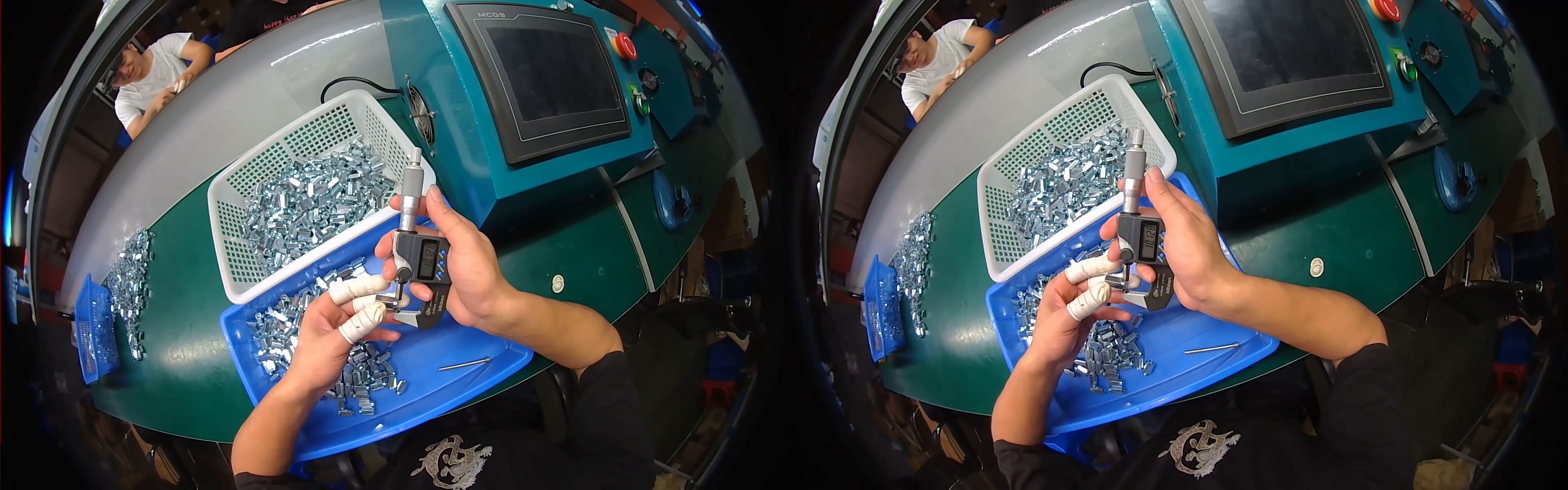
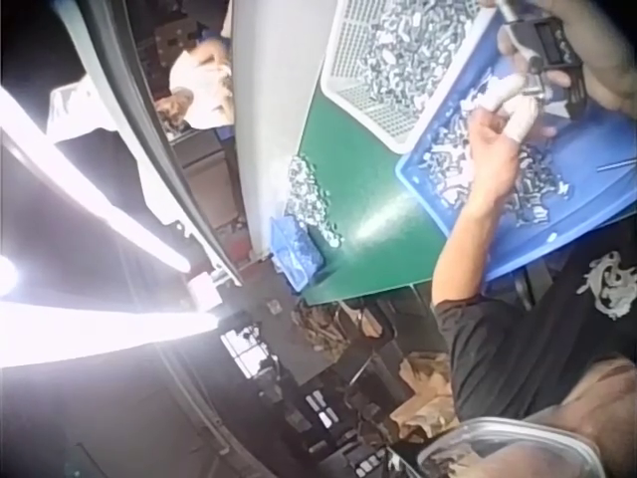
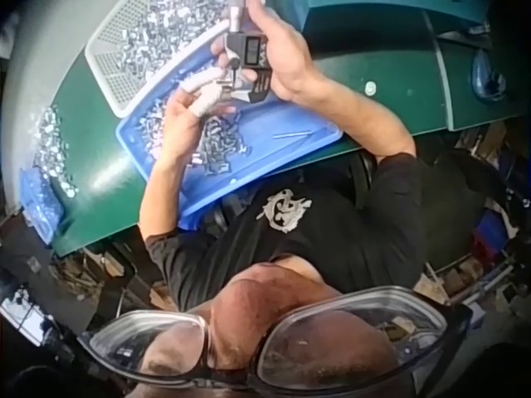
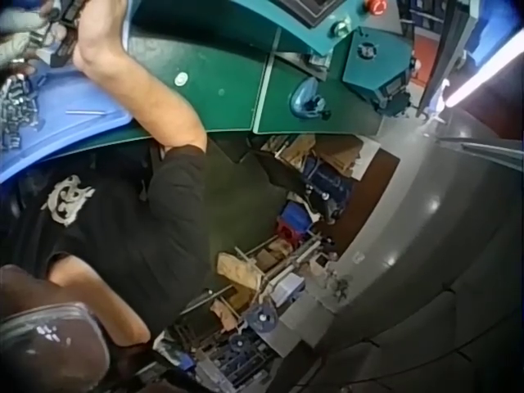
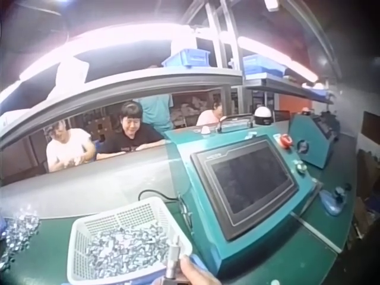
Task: Inspecting and measuring small metal components using a digital micrometer.
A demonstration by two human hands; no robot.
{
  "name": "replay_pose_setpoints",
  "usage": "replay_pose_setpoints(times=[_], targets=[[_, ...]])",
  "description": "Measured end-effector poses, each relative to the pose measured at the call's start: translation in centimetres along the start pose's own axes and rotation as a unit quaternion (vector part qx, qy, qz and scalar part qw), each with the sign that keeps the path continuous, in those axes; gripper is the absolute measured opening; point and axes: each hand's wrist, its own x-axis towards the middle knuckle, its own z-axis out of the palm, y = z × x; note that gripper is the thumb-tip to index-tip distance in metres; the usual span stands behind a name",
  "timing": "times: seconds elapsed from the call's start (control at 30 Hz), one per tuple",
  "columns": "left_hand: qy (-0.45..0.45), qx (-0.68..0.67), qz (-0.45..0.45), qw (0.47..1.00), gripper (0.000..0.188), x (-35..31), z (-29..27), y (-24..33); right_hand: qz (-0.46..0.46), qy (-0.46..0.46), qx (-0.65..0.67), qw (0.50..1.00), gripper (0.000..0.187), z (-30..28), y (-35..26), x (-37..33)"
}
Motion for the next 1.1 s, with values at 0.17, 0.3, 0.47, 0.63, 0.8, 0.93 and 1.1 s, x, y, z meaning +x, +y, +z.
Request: replay_pose_setpoints(times=[0.17,0.3,0.47,0.63,0.8,0.93,1.1], targets=[[0.002,0.008,-0.03,1.0,0.029,0.1,-0.1,-0.3,0.013,-0.009,-0.026,1.0,0.046,0.0,-0.2,-0.2],[0.008,0.05,-0.01,0.999,0.024,0.1,-0.6,-0.9,0.033,0.009,-0.072,0.997,0.041,0.2,-0.2,-0.1],[0.011,0.059,0.019,0.998,0.018,0.5,-1.3,-1.1,0.037,-0.027,-0.039,0.998,0.039,0.2,-0.2,-0.3],[0.262,0.22,0.287,0.895,0.032,1.4,-2.4,1.3,0.019,-0.011,-0.053,0.998,0.039,0.2,-0.2,-0.2],[0.206,0.463,0.281,0.815,0.024,0.9,-2.6,0.7,0.013,-0.005,-0.057,0.998,0.043,0.1,-0.2,0.0],[0.141,0.669,0.286,0.672,0.019,1.8,-1.8,-2.7,0.019,-0.008,-0.046,0.999,0.048,0.3,0.0,0.0],[0.13,0.719,0.236,0.641,0.015,2.5,-1.7,-3.5,0.025,0.001,-0.05,0.998,0.048,0.3,0.0,-0.3]])
